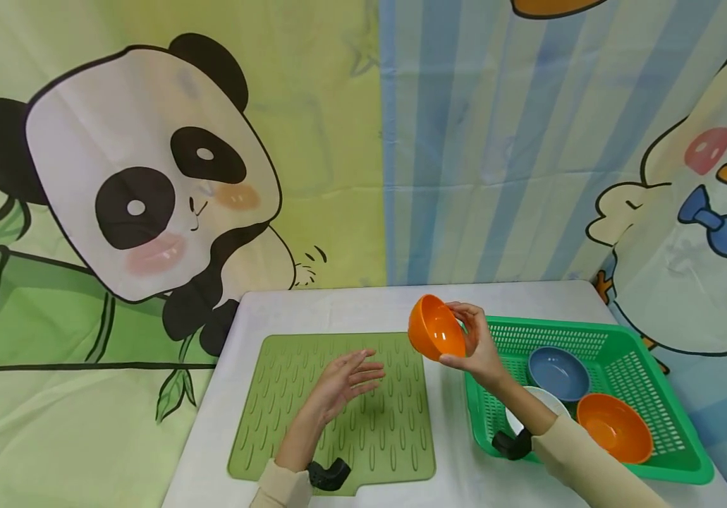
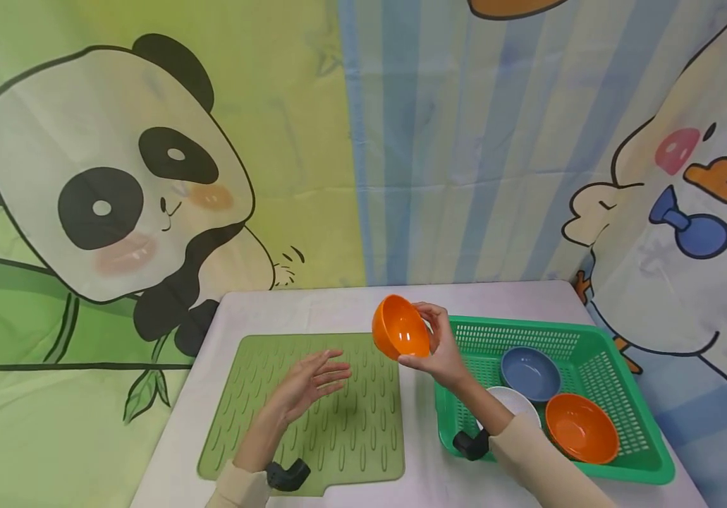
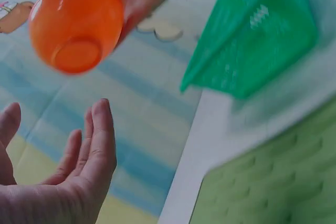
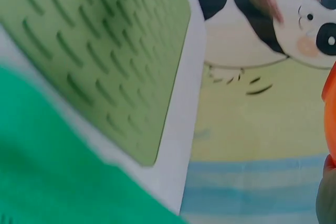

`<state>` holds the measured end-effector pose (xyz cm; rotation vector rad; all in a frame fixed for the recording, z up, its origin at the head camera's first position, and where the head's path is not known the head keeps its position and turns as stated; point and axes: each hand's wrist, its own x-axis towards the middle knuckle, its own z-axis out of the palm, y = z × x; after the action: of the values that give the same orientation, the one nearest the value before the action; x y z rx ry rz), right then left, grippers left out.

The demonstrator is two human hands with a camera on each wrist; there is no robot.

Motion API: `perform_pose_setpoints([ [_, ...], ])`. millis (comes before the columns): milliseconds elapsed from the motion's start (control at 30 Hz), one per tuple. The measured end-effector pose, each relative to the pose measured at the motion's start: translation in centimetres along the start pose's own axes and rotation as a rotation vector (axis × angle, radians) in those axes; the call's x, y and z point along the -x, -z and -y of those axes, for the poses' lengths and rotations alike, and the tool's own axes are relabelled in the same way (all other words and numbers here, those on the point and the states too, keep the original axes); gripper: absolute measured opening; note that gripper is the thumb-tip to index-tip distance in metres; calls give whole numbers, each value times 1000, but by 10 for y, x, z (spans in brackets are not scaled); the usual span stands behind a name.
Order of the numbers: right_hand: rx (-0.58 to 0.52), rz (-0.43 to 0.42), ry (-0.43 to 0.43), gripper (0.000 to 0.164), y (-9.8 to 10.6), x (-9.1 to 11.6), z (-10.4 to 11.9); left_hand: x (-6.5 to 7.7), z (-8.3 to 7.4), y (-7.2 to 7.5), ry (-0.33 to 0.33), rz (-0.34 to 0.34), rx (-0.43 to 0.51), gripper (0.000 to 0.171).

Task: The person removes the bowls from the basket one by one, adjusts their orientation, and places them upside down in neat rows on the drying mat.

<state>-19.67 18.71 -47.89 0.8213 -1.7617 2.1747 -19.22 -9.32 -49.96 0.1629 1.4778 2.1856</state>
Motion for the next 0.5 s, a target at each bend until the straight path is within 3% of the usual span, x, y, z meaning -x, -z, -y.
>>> perform_pose_setpoints([
  [133, -81, 23, 12, 89, -14, 0, -1, -15, 1, -23, 147, 149, 199, 59],
  [267, -135, 30, 51, 90, -22, 3, -8, -22, -4, -40, 229, 256, 303, 70],
  [400, -156, 20, 77, 90, -27, 7, -15, -26, -6, -48, 270, 291, 342, 74],
  [500, -146, 8, 75, 90, -31, 9, -16, -27, -5, -50, 294, 281, 362, 75],
])
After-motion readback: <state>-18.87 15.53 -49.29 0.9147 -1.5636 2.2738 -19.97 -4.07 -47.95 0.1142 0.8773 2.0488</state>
